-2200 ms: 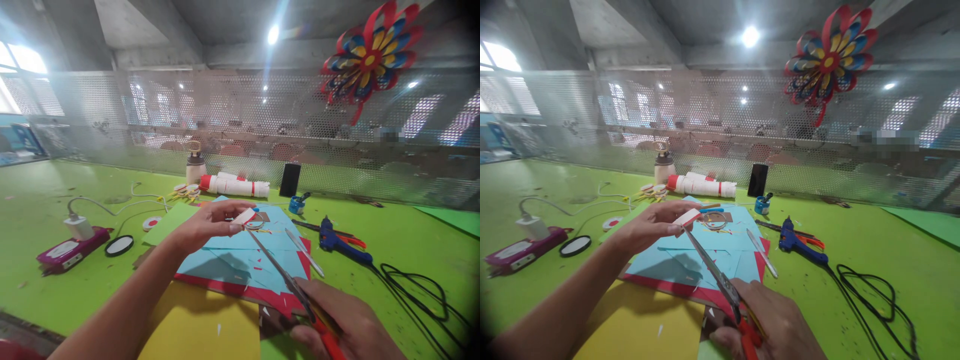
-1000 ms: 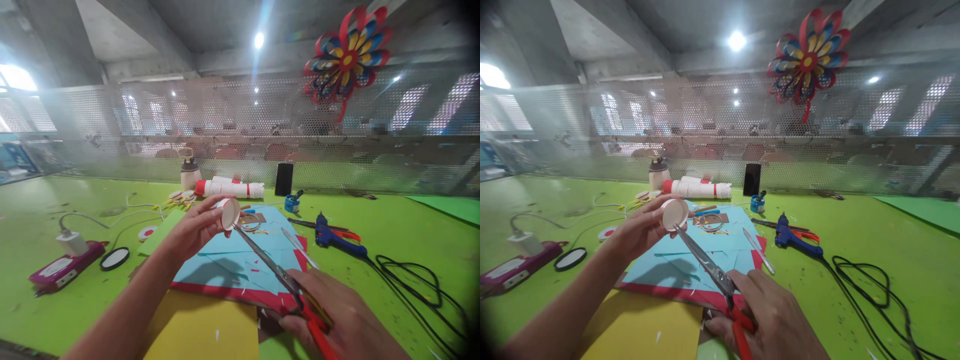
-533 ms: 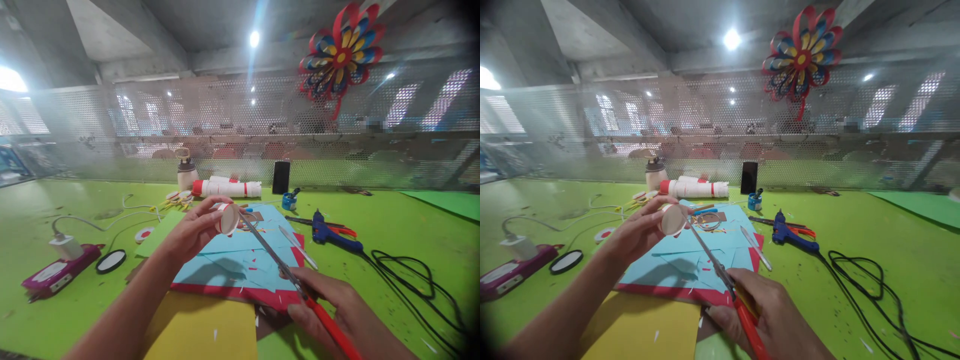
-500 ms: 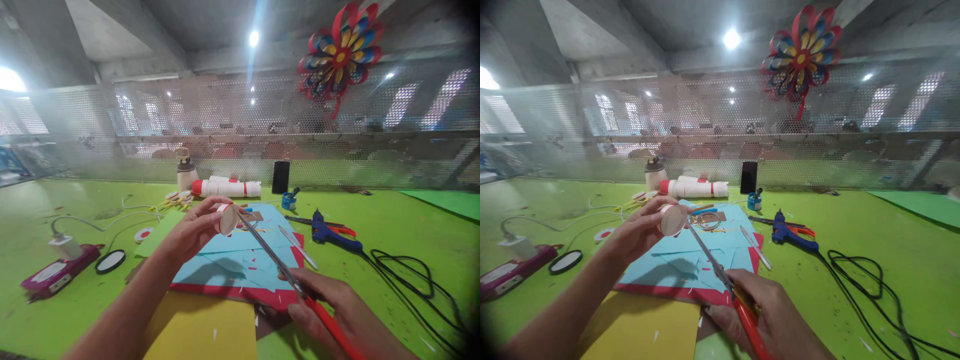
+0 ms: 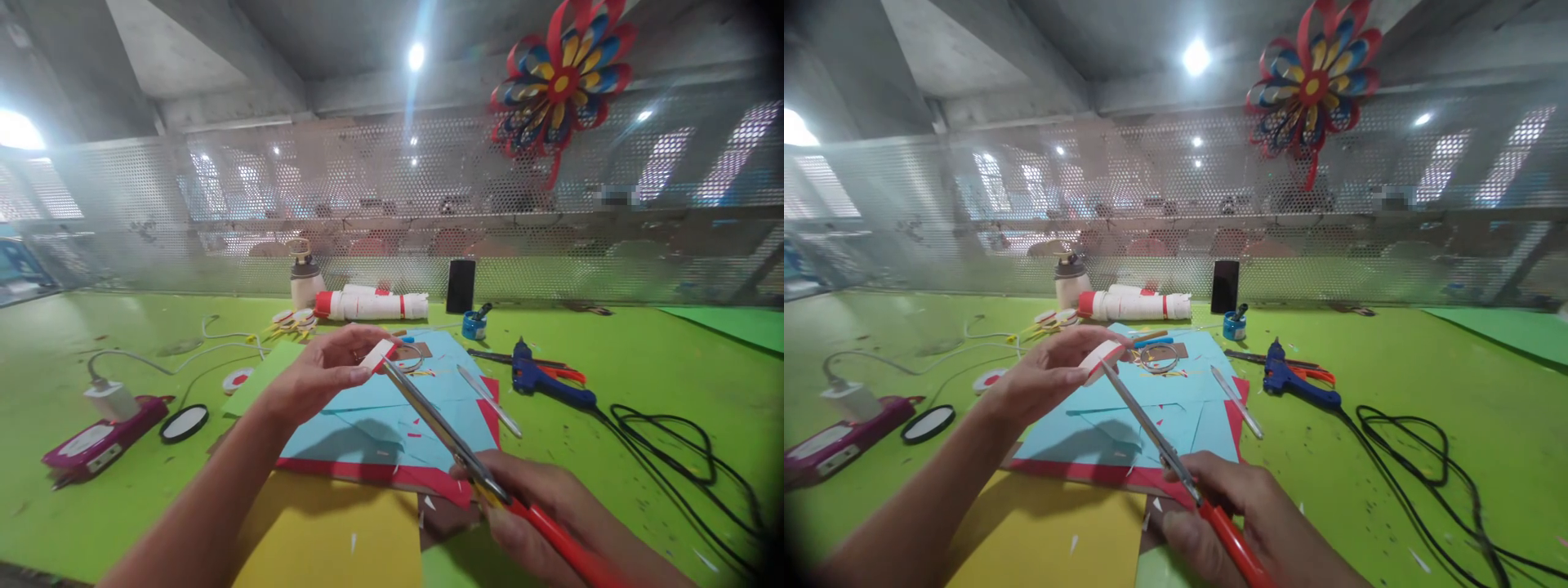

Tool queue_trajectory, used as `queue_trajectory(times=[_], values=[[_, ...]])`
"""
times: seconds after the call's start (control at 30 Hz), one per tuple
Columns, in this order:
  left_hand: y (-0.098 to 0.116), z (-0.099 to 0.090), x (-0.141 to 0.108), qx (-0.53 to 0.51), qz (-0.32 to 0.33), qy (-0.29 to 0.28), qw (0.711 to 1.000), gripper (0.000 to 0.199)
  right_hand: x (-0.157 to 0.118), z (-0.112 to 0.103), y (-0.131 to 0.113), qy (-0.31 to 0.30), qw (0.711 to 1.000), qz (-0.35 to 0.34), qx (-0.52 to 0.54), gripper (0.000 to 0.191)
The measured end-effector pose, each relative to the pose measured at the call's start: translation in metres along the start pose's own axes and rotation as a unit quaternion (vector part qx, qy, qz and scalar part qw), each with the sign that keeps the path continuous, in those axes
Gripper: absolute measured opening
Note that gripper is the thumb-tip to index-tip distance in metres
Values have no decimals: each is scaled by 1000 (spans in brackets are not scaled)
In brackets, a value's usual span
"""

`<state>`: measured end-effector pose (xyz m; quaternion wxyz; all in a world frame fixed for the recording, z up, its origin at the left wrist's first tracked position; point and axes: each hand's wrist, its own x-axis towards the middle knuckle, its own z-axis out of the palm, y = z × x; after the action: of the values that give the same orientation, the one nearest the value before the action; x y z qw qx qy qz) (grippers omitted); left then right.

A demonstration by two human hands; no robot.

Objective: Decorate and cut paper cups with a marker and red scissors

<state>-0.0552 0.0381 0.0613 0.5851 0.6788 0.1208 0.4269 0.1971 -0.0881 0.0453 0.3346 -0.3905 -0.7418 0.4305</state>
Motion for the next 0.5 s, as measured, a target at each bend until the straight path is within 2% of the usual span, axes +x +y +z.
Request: queue_trajectory(times=[0.13,0.27,0.5], values=[[1,0,1,-2,2,-11,1000,46,-1,0,3,-18,1000,-1,0,50],[2,0,1,5,-3,-22,1000,47,-2,1,5,8,1000,-13,0,45],[3,0,1,23,1,-23,999,46,-2,-4,11,-42,999,-13,-22,38]])
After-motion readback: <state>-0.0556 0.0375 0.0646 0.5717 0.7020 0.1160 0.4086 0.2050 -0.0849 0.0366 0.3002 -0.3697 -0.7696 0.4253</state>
